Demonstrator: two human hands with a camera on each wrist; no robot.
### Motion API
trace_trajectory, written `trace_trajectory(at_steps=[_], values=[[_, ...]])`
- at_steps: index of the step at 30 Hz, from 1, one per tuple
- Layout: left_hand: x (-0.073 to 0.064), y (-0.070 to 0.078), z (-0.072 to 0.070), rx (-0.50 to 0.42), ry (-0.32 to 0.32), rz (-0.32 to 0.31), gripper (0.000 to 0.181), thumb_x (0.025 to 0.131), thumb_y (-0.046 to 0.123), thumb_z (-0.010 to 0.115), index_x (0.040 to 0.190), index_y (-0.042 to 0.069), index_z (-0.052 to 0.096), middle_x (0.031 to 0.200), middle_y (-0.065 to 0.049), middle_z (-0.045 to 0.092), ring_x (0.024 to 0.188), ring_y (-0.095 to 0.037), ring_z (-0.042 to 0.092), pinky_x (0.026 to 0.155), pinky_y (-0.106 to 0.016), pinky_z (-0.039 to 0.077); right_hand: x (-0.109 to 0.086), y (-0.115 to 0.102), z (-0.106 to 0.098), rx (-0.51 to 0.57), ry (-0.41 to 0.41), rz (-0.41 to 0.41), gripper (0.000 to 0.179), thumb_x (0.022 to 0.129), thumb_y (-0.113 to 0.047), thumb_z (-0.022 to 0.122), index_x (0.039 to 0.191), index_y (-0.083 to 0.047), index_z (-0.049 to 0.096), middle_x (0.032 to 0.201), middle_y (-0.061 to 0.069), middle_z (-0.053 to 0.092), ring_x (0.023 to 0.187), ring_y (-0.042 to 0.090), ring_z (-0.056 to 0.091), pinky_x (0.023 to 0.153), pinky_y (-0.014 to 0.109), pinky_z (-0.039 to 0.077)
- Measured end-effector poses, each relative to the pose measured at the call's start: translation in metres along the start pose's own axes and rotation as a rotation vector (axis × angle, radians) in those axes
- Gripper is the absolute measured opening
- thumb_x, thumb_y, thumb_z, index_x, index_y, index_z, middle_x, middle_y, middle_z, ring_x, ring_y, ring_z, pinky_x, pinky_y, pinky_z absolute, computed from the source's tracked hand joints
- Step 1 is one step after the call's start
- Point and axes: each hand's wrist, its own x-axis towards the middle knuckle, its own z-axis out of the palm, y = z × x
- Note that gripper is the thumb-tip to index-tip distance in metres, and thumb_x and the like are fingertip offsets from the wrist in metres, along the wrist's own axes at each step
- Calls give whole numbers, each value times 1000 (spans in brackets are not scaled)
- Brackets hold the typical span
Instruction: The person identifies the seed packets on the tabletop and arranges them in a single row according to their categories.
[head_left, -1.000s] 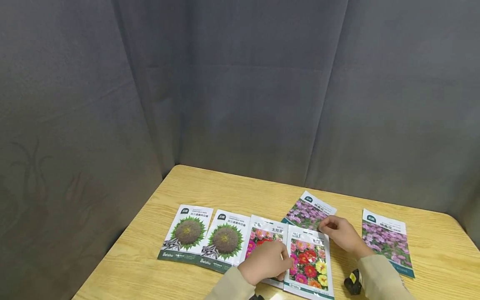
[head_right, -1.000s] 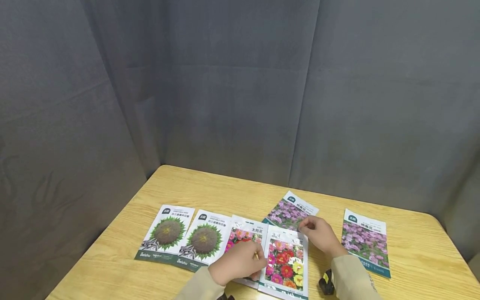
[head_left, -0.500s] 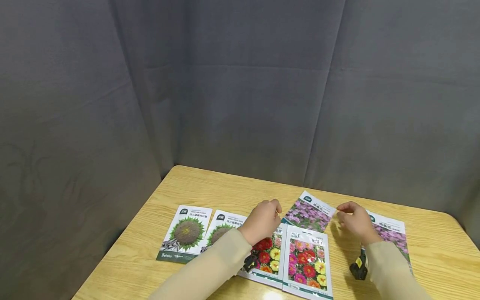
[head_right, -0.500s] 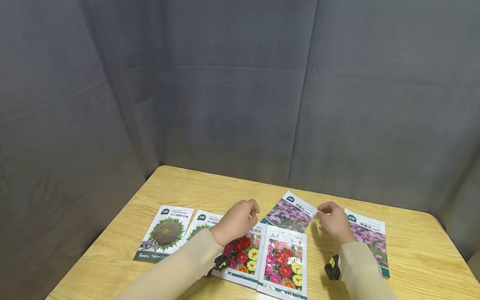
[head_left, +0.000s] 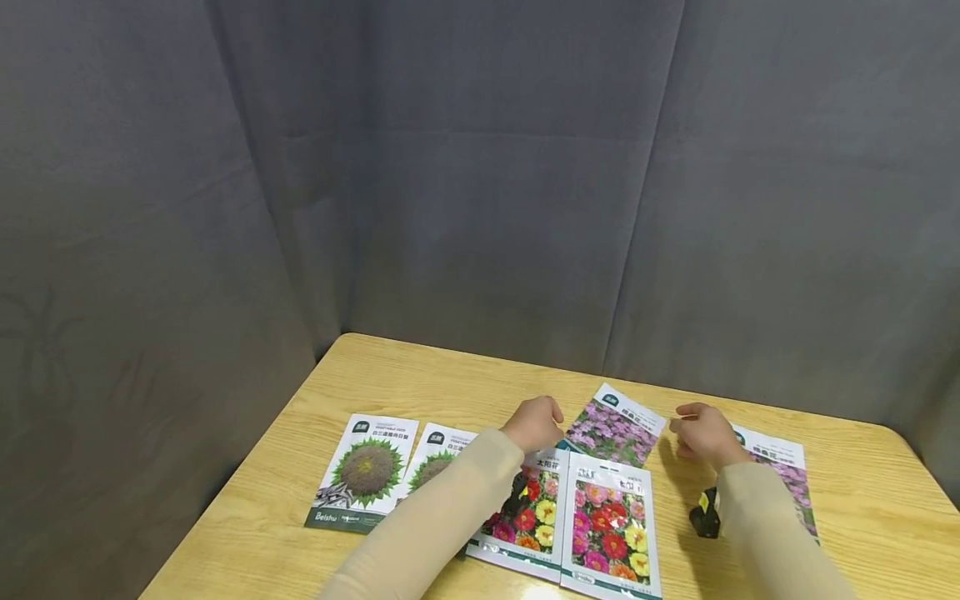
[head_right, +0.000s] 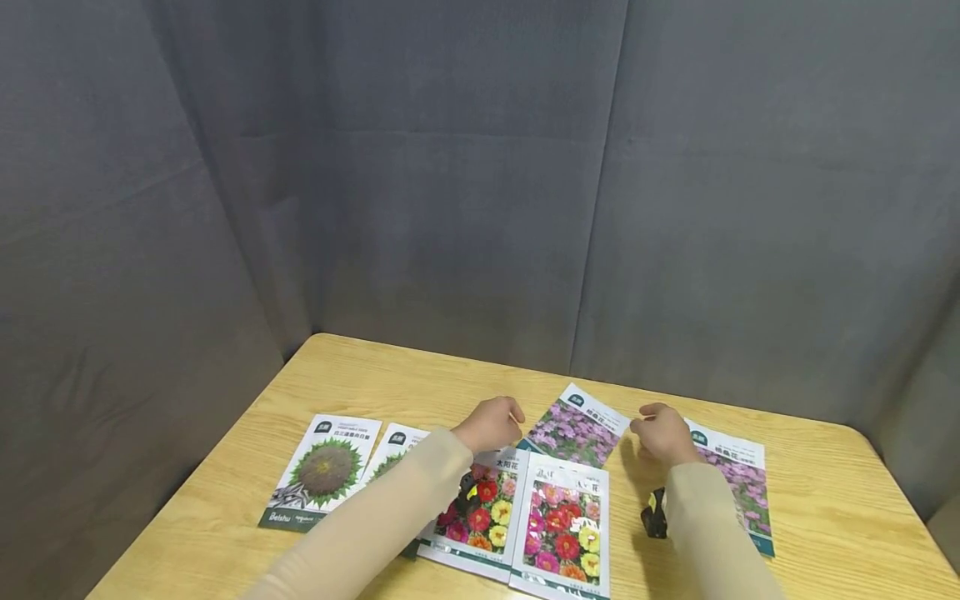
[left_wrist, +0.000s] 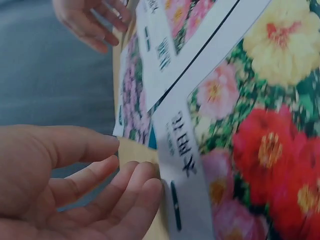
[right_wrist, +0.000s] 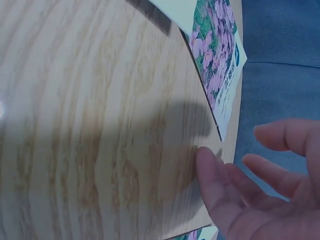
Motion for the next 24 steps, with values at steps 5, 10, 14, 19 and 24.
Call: trace_trajectory(at_steps=[5, 10, 14, 19, 24], values=[[4, 0, 11, 9, -9, -14, 29, 94, 2, 69, 121, -2, 62, 119, -15, 66, 93, -22, 64, 83, -39, 56, 6, -1, 5, 9, -6, 11, 53, 101, -9, 49, 139, 24, 34, 85, 16, 53, 71, 19, 55, 69, 33, 58], [6, 1, 14, 36, -3, -21, 31, 92, -2, 68, 122, -2, 61, 114, -15, 67, 80, -18, 60, 79, -37, 55, 12, 2, 10, 28, -9, 28, 52, 99, -6, 50, 138, 24, 34, 73, 7, 46, 67, 18, 51, 65, 30, 56], [7, 3, 17, 92, 18, -26, 29, 92, -3, 68, 120, -1, 62, 113, -14, 68, 86, -21, 64, 79, -36, 56, 16, 2, 13, -2, -1, 30, 49, 97, -5, 50, 133, 25, 38, 74, 8, 50, 64, 16, 53, 63, 29, 56], [9, 4, 20, 144, 48, -24, 27, 91, -2, 69, 118, -1, 64, 114, -14, 69, 100, -28, 67, 84, -37, 57, 17, 1, 14, -32, 8, 43, 44, 96, -5, 51, 128, 24, 43, 73, 8, 50, 63, 17, 51, 60, 29, 54], [13, 3, 23, 157, 62, -28, 26, 91, -3, 68, 117, 0, 65, 112, -12, 69, 100, -26, 67, 85, -36, 56, 17, 0, 16, -57, -9, 22, 43, 95, -4, 50, 127, 24, 45, 61, 1, 45, 53, 12, 45, 57, 27, 49]])
